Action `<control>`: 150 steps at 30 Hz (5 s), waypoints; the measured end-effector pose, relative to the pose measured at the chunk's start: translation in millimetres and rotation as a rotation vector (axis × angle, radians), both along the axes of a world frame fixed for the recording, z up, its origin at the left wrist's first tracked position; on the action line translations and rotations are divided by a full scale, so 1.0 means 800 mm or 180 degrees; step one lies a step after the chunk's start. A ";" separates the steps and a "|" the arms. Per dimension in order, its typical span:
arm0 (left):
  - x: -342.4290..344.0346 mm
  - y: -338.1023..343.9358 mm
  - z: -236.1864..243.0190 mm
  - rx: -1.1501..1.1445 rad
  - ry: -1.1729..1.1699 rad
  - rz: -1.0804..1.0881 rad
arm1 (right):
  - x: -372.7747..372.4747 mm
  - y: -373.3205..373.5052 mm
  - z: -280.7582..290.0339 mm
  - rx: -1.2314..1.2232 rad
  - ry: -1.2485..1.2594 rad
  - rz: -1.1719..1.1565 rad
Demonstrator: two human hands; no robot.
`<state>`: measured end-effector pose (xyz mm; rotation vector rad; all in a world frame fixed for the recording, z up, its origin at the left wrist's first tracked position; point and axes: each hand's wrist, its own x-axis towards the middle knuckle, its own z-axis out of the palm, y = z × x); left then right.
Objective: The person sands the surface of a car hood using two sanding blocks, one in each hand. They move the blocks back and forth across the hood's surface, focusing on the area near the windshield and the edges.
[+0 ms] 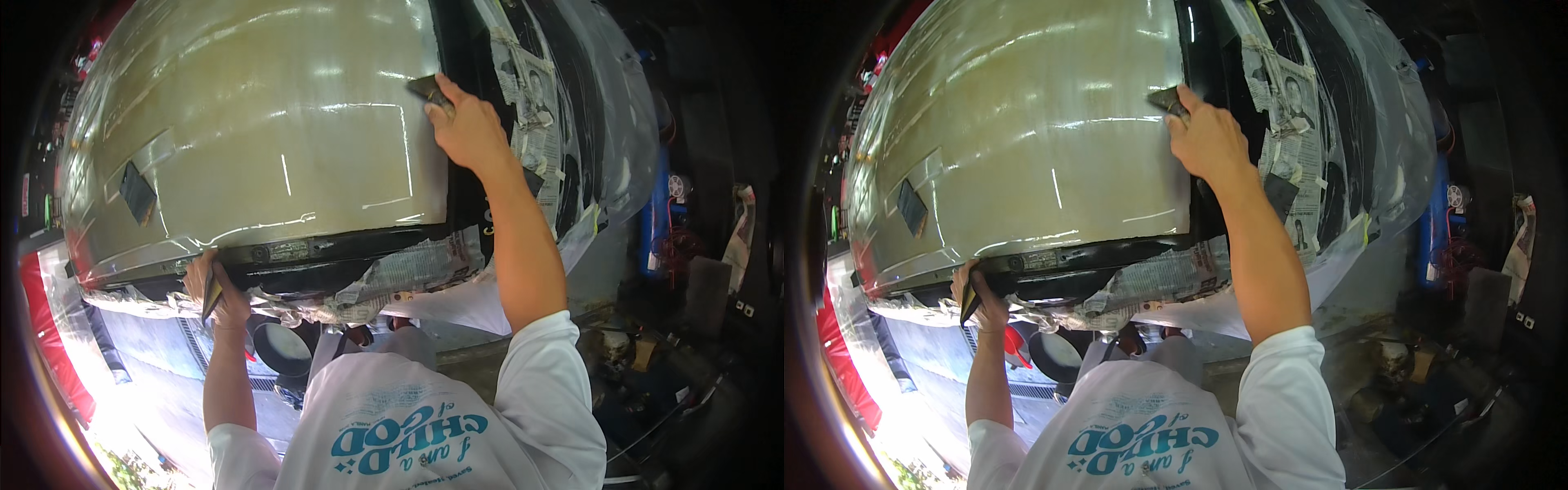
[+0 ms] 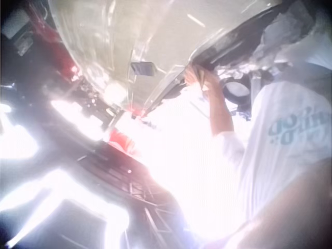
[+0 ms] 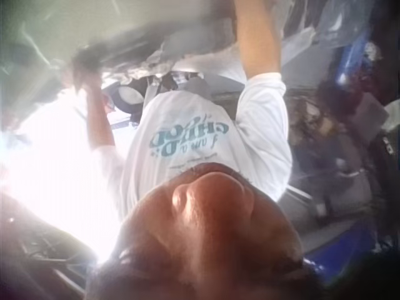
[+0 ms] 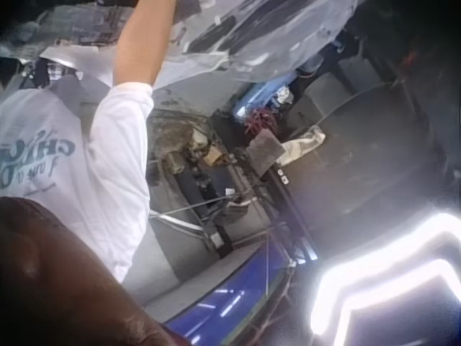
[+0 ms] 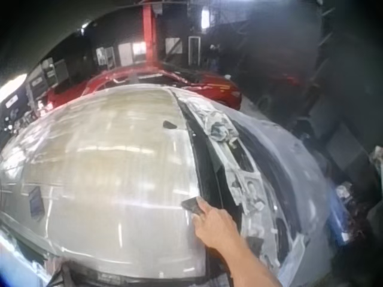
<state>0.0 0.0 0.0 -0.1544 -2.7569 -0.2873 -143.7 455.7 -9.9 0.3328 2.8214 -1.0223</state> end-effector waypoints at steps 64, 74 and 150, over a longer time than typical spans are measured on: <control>-0.006 0.017 0.015 -0.0040 0.0204 -0.0293 | -0.027 0.010 -0.001 -0.0064 0.0093 -0.0055; -0.008 0.016 0.011 -0.0087 0.0252 -0.0242 | -0.043 0.020 -0.014 0.0067 0.0156 0.0097; -0.002 0.020 0.016 -0.0138 0.0250 -0.0281 | -0.046 0.014 0.003 -0.0252 0.0004 -0.0085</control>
